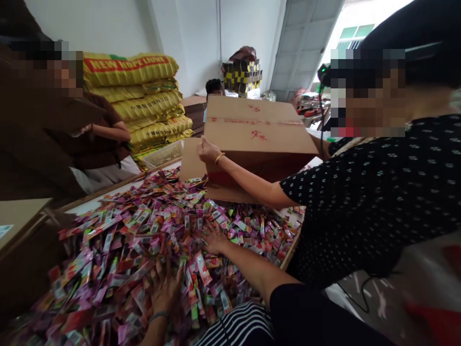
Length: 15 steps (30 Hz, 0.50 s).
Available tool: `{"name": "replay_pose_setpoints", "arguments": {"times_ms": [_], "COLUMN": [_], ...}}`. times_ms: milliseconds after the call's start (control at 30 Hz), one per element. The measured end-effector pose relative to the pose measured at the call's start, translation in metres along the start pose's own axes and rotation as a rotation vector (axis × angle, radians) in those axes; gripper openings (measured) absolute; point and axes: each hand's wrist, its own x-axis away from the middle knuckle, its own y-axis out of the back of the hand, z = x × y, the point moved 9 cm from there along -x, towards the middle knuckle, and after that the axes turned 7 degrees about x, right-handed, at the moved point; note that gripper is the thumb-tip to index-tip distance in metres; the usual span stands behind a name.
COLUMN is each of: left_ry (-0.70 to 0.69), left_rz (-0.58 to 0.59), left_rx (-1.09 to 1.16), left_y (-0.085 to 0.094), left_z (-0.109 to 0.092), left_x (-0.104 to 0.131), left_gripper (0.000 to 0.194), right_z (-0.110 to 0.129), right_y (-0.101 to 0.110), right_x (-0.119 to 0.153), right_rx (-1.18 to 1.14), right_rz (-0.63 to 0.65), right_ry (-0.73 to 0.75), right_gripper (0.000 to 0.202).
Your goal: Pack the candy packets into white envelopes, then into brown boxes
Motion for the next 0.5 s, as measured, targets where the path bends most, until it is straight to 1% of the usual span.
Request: {"name": "replay_pose_setpoints", "arguments": {"times_ms": [133, 267, 333, 433, 500], "left_ry": [-0.051, -0.02, -0.025, -0.039, -0.043], "left_rz": [0.014, -0.014, -0.027, -0.04, -0.053], "left_rx": [-0.074, -0.069, -0.073, -0.117, -0.126], "left_y": [-0.0025, 0.0028, 0.0044, 0.0016, -0.0023], "left_z": [-0.0014, -0.0026, -0.0053, -0.0061, -0.004], "left_x": [0.0012, 0.0034, 0.0043, 0.0041, 0.0029], "left_gripper": [0.053, 0.052, 0.053, 0.056, 0.055], "right_z": [-0.0009, -0.0017, -0.0023, -0.002, -0.0021], "right_y": [0.0003, 0.0016, 0.0024, 0.0015, 0.0001], "right_x": [0.0006, 0.0023, 0.0034, 0.0042, 0.0038], "right_rx": [0.025, 0.018, 0.022, 0.031, 0.034], "right_rz": [0.014, -0.007, -0.029, -0.046, -0.046], "right_ry": [-0.018, -0.014, -0.012, -0.003, -0.006], "right_gripper": [0.065, 0.066, 0.066, 0.066, 0.065]}}
